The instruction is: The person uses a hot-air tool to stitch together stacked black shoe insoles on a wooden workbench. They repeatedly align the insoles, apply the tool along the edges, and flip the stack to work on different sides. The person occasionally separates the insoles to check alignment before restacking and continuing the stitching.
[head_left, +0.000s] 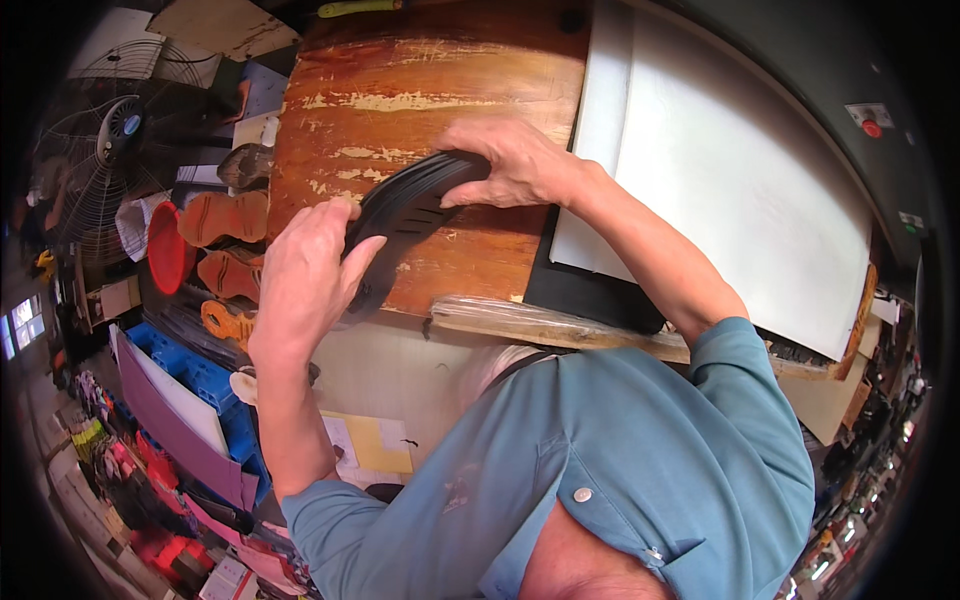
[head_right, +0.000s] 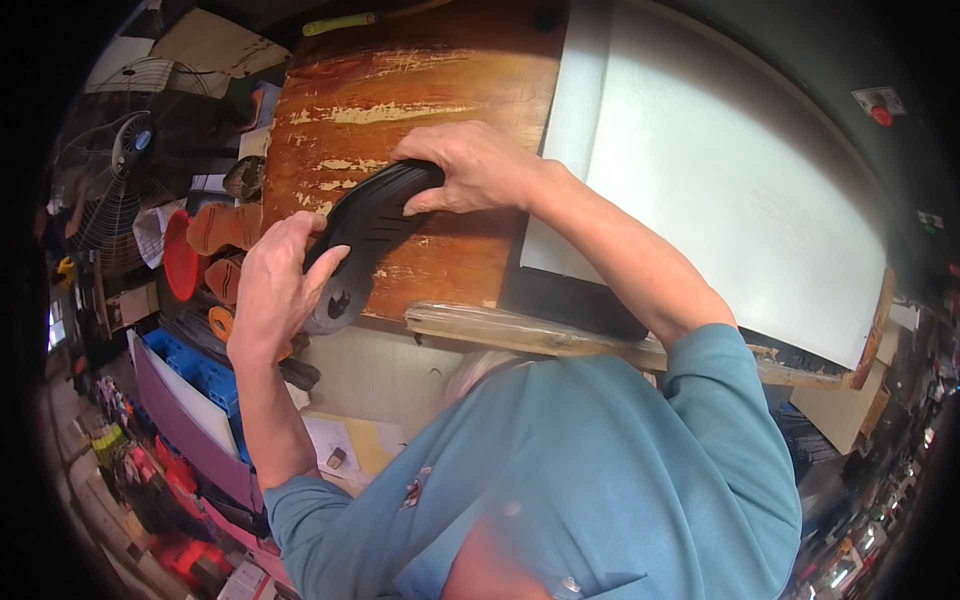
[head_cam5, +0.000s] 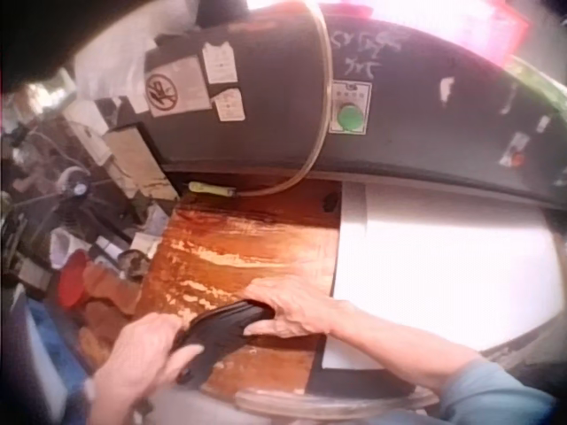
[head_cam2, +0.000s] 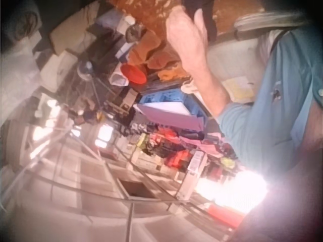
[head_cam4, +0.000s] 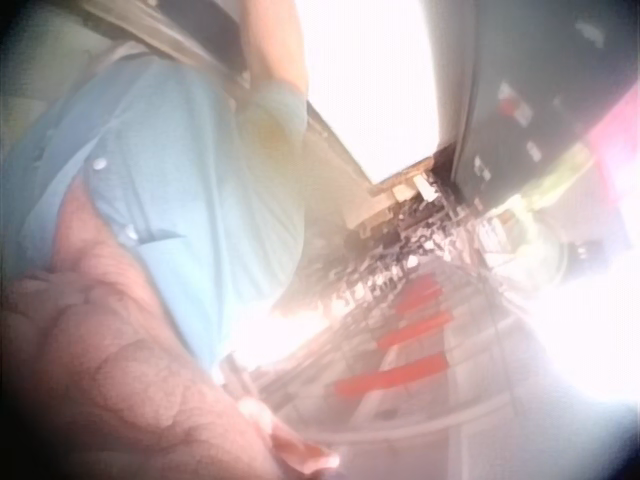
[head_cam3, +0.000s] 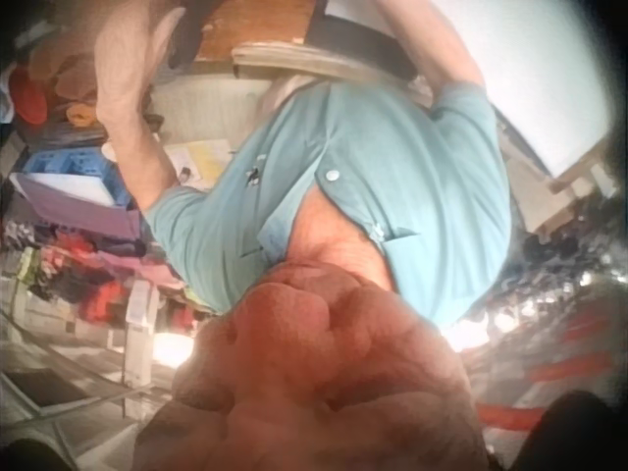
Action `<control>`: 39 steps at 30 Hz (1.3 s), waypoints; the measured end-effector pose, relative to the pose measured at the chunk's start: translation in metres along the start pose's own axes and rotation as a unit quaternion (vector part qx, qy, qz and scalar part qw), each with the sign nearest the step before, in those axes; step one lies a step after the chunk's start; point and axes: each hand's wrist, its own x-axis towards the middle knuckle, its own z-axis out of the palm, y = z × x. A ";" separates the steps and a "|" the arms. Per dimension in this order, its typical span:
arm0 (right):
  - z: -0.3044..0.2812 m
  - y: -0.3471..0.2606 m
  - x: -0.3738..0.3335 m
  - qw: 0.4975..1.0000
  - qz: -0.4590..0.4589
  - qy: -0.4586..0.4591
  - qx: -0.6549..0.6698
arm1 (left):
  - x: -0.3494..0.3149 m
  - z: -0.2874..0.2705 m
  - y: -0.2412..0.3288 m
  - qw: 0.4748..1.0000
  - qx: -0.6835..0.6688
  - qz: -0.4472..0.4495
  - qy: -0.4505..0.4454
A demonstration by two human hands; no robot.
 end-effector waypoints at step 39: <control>0.000 -0.010 -0.003 0.995 -0.031 -0.019 -0.089 | -0.023 0.059 -0.014 0.990 -0.128 -0.050 -0.010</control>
